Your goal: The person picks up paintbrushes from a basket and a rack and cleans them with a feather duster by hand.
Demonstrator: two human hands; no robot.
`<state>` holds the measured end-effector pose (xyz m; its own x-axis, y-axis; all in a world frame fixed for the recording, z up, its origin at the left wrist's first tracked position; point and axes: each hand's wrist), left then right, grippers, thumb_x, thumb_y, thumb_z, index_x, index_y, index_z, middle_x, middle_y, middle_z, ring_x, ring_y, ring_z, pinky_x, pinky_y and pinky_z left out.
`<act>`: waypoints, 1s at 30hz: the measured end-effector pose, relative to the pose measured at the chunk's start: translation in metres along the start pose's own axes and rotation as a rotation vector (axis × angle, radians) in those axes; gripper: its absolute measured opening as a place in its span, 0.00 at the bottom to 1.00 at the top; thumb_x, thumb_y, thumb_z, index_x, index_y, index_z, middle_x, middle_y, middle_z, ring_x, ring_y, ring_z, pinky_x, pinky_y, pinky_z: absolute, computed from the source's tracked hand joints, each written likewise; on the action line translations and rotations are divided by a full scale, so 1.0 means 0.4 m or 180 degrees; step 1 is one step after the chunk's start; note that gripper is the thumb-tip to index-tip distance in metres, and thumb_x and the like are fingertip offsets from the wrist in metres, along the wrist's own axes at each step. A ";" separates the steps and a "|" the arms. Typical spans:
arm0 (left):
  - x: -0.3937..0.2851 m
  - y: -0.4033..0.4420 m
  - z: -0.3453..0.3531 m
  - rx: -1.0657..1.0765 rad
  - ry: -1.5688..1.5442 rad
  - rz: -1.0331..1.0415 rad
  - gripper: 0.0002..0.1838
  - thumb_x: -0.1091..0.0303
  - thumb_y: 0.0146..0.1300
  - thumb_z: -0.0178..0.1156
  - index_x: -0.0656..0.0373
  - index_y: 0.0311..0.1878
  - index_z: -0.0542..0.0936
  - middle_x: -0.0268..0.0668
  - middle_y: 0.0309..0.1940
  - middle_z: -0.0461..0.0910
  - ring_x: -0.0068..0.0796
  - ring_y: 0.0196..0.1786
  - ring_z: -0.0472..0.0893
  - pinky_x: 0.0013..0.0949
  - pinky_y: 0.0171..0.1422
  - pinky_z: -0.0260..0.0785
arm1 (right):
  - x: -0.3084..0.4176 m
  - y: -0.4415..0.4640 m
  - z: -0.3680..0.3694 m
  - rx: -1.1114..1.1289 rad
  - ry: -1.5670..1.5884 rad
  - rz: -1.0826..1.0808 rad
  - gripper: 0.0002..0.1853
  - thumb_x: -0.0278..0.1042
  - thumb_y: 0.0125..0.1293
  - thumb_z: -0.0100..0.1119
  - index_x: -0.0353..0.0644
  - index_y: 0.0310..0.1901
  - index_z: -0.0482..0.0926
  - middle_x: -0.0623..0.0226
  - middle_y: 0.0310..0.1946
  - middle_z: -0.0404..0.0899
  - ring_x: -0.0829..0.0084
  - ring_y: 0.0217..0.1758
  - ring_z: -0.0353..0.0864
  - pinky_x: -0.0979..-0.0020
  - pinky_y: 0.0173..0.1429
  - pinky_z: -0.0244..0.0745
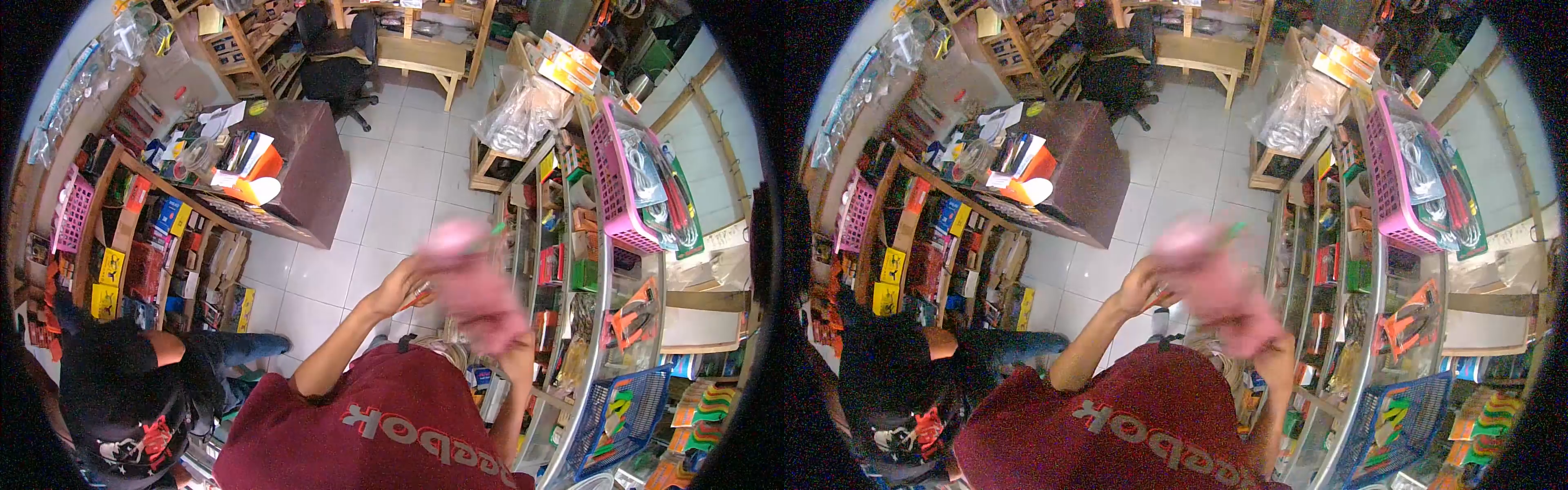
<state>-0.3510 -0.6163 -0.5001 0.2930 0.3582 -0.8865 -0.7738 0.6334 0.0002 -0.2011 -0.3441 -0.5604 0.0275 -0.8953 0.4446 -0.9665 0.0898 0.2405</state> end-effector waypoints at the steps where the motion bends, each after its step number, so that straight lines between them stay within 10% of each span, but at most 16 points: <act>1: -0.011 -0.003 -0.005 0.0077 0.0015 0.0075 0.36 0.43 0.68 0.37 0.62 0.69 0.58 0.27 0.22 0.61 0.15 0.19 0.57 0.20 0.20 0.49 | 0.024 0.029 -0.018 0.0166 0.0525 0.0337 0.21 0.23 0.49 0.63 0.41 0.48 0.77 0.64 0.44 0.78 0.70 0.48 0.75 0.67 0.53 0.69; 4: -0.076 -0.014 -0.011 0.0797 -0.0180 0.0144 0.35 0.52 0.66 0.46 0.65 0.69 0.56 0.29 0.26 0.65 0.15 0.21 0.61 0.20 0.21 0.53 | 0.040 0.085 0.016 -0.1260 0.1478 0.0900 0.13 0.27 0.56 0.60 0.35 0.45 0.77 0.68 0.30 0.78 0.71 0.28 0.74 0.68 0.34 0.71; 6: -0.087 -0.021 -0.022 0.0585 0.0081 0.0118 0.32 0.59 0.65 0.53 0.64 0.68 0.59 0.29 0.33 0.70 0.13 0.26 0.66 0.18 0.25 0.57 | 0.081 0.110 -0.031 -0.0887 0.2640 0.2285 0.14 0.24 0.60 0.57 0.38 0.48 0.76 0.73 0.24 0.76 0.81 0.18 0.66 0.77 0.20 0.60; 7: -0.089 -0.016 -0.022 0.0340 0.0586 0.0163 0.31 0.61 0.65 0.54 0.64 0.68 0.59 0.29 0.36 0.72 0.13 0.27 0.67 0.18 0.26 0.58 | -0.004 0.075 0.048 -0.1205 0.2684 0.1689 0.16 0.25 0.61 0.56 0.40 0.52 0.75 0.76 0.23 0.74 0.89 0.13 0.58 0.83 0.14 0.46; 9: -0.038 0.002 -0.067 0.0277 0.1272 0.0392 0.31 0.64 0.63 0.57 0.62 0.67 0.61 0.30 0.44 0.72 0.15 0.35 0.69 0.21 0.34 0.62 | -0.024 0.015 0.117 -0.1140 0.2703 0.1506 0.16 0.24 0.61 0.55 0.41 0.52 0.75 0.70 0.34 0.78 0.77 0.31 0.74 0.74 0.35 0.68; 11: -0.033 0.002 -0.097 0.0443 0.1559 -0.0022 0.31 0.66 0.62 0.59 0.61 0.67 0.61 0.32 0.52 0.71 0.17 0.43 0.70 0.24 0.41 0.65 | -0.014 0.004 0.105 0.0299 0.0700 -0.0259 0.18 0.27 0.55 0.58 0.40 0.50 0.76 0.66 0.49 0.78 0.65 0.57 0.72 0.64 0.64 0.62; 14: 0.041 -0.009 -0.140 0.0488 0.1739 -0.0504 0.32 0.63 0.63 0.60 0.59 0.67 0.60 0.31 0.47 0.70 0.18 0.44 0.66 0.24 0.46 0.62 | 0.040 -0.006 0.153 -0.0039 0.1115 0.1086 0.14 0.29 0.46 0.59 0.34 0.36 0.78 0.51 0.36 0.79 0.48 0.41 0.75 0.56 0.49 0.69; 18: -0.053 0.000 -0.092 0.0830 0.1573 -0.0676 0.33 0.61 0.64 0.59 0.59 0.68 0.59 0.31 0.41 0.68 0.20 0.39 0.65 0.25 0.44 0.61 | 0.050 -0.033 0.155 -0.0903 0.1681 0.2219 0.14 0.26 0.50 0.62 0.33 0.40 0.78 0.56 0.36 0.80 0.65 0.46 0.75 0.64 0.55 0.67; 21: -0.051 0.012 -0.060 0.1024 0.1738 -0.0331 0.32 0.61 0.63 0.59 0.59 0.67 0.60 0.35 0.50 0.71 0.24 0.49 0.69 0.28 0.54 0.63 | 0.045 -0.077 0.236 -0.1275 0.2433 0.1161 0.19 0.28 0.52 0.62 0.35 0.48 0.76 0.58 0.43 0.78 0.64 0.50 0.75 0.64 0.57 0.67; 24: -0.037 -0.002 -0.027 0.1165 0.1610 0.0080 0.30 0.61 0.63 0.59 0.60 0.66 0.63 0.41 0.62 0.69 0.29 0.61 0.68 0.33 0.65 0.60 | 0.049 -0.042 0.173 0.0055 0.0981 0.0332 0.20 0.29 0.57 0.58 0.37 0.53 0.73 0.59 0.50 0.74 0.66 0.52 0.73 0.66 0.58 0.67; 27: -0.020 -0.042 0.043 0.0506 0.1780 0.0466 0.29 0.62 0.64 0.58 0.61 0.65 0.65 0.40 0.61 0.70 0.31 0.61 0.69 0.34 0.66 0.60 | -0.170 -0.076 0.266 -0.0656 0.4868 0.1947 0.21 0.27 0.57 0.56 0.31 0.53 0.71 0.57 0.48 0.77 0.63 0.52 0.75 0.64 0.58 0.67; 30: 0.012 -0.108 0.097 0.0025 0.2016 0.0673 0.29 0.63 0.63 0.59 0.60 0.65 0.64 0.41 0.54 0.73 0.30 0.54 0.71 0.33 0.56 0.65 | -0.172 -0.079 0.301 -0.0460 0.4351 0.1428 0.22 0.28 0.57 0.55 0.29 0.54 0.71 0.56 0.50 0.77 0.62 0.53 0.75 0.64 0.60 0.66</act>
<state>-0.2946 -0.6153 -0.4863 -0.2528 0.0046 -0.9675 -0.7736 0.5996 0.2050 -0.2033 -0.3380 -0.7024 0.0323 0.3219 0.9462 -0.9275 0.3623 -0.0916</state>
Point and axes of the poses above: each hand's wrist, its own y-axis towards the middle knuckle, its own z-axis out of the palm, x = y × z
